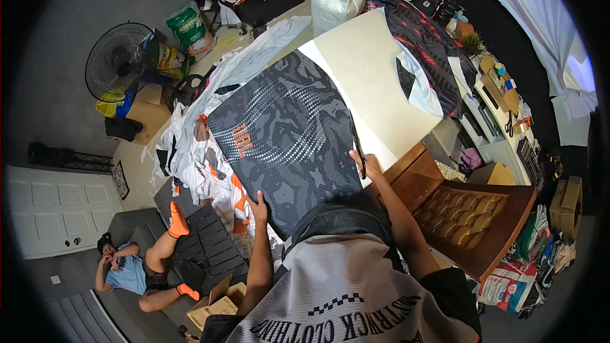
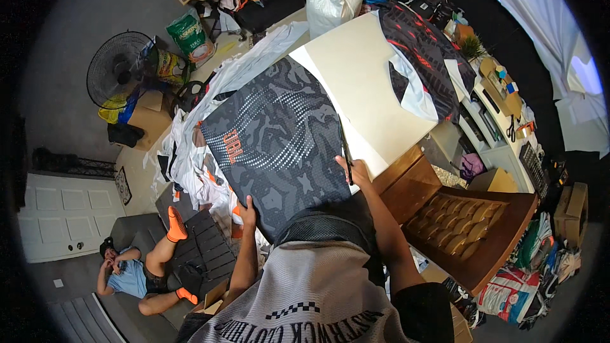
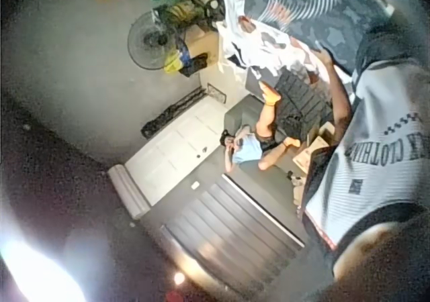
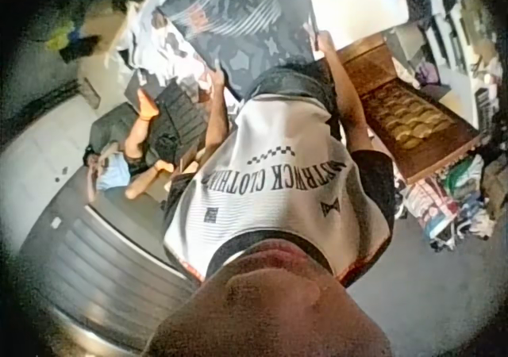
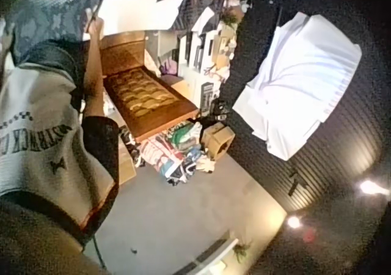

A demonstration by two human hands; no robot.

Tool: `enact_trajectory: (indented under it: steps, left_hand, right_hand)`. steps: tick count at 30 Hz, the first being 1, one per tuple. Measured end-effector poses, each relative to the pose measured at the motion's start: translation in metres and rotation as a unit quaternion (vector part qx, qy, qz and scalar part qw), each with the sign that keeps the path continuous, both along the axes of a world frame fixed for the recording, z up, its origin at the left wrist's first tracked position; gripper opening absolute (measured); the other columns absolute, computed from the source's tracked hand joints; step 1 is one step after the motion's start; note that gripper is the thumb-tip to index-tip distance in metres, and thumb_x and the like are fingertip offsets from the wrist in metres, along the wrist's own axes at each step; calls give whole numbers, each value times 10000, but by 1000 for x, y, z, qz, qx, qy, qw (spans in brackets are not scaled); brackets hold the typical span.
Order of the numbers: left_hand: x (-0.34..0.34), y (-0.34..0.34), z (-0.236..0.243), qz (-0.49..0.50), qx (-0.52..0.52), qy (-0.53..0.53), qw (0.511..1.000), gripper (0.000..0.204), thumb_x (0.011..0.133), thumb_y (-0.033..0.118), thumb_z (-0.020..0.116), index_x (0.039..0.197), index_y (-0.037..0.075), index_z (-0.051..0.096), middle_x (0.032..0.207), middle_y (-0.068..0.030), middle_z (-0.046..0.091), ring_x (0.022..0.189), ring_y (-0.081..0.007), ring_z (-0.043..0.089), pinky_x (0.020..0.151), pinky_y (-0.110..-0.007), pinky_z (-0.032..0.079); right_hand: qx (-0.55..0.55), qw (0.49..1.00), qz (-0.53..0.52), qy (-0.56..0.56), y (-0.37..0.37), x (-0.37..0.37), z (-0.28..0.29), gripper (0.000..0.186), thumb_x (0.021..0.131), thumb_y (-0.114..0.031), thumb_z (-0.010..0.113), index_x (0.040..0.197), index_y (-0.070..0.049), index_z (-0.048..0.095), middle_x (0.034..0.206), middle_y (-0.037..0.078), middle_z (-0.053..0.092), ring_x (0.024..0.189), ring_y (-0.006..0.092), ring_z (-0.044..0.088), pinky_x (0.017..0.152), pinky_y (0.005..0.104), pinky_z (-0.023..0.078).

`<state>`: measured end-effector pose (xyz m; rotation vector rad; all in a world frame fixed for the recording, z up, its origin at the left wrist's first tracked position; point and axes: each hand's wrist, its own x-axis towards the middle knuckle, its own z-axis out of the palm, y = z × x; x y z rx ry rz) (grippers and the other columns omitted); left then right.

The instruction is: Cutting out a printed graphic from a large sheet of white fabric using scissors.

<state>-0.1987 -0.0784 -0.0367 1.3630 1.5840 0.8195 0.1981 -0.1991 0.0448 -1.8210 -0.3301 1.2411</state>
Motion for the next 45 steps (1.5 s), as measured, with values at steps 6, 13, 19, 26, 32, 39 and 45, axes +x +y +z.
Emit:
enact_trajectory:
  steps: [6, 13, 19, 26, 32, 39, 45]
  left_hand:
    - [-1, 0, -2, -1, 3, 9, 1000, 545, 978, 281, 542, 1376, -42, 356, 1314, -265, 486, 1158, -359, 525, 1039, -375, 376]
    - [3, -3, 8, -3, 16, 18, 1000, 566, 975, 290, 544, 1383, -50, 347, 1337, -276, 471, 1186, -371, 510, 1044, -381, 372]
    - [8, -3, 21, 3, -12, 19, 1000, 579, 974, 297, 546, 1387, -54, 342, 1347, -279, 463, 1196, -374, 505, 1045, -382, 372]
    - [4, -2, 6, 11, 3, 27, 1000, 577, 974, 298, 546, 1388, -49, 343, 1331, -271, 473, 1178, -368, 513, 1040, -379, 374]
    - [0, -1, -2, 11, -7, 4, 1000, 573, 972, 294, 552, 1385, -46, 347, 1314, -266, 484, 1163, -362, 520, 1035, -377, 378]
    - [2, -3, 2, 8, 2, 17, 1000, 561, 966, 283, 561, 1376, -47, 365, 1299, -256, 497, 1146, -351, 530, 1024, -376, 386]
    - [0, -3, -9, 28, 31, 14, 999, 554, 973, 339, 551, 1377, -14, 409, 1258, -233, 560, 1095, -337, 575, 972, -369, 432]
  right_hand:
    - [3, 1000, 6, -3, -3, 4, -4, 600, 801, -580, 709, 543, -85, 490, 483, 36, 454, 375, 156, 468, 392, 290, 388]
    - [3, 999, 22, -30, -5, 5, -4, 601, 811, -561, 710, 522, -84, 485, 466, 32, 450, 363, 158, 464, 387, 293, 386]
    - [-3, 999, 18, -33, -5, 5, -3, 607, 813, -524, 726, 497, -65, 485, 445, 18, 426, 328, 147, 450, 369, 286, 369]
    - [0, 998, 38, -47, -7, 10, -5, 597, 835, -517, 707, 499, -80, 478, 453, 36, 453, 358, 159, 472, 387, 290, 389]
    - [10, 998, 41, -47, -7, 9, -8, 596, 823, -524, 716, 509, -79, 474, 455, 29, 442, 361, 154, 469, 389, 285, 386]
    - [-18, 999, 32, 37, -4, 14, -3, 589, 832, -577, 675, 577, -77, 499, 489, 44, 449, 384, 163, 472, 399, 290, 389]
    - [-7, 997, 61, 40, 10, 25, 4, 593, 820, -609, 667, 607, -81, 500, 508, 50, 462, 395, 166, 477, 407, 288, 390]
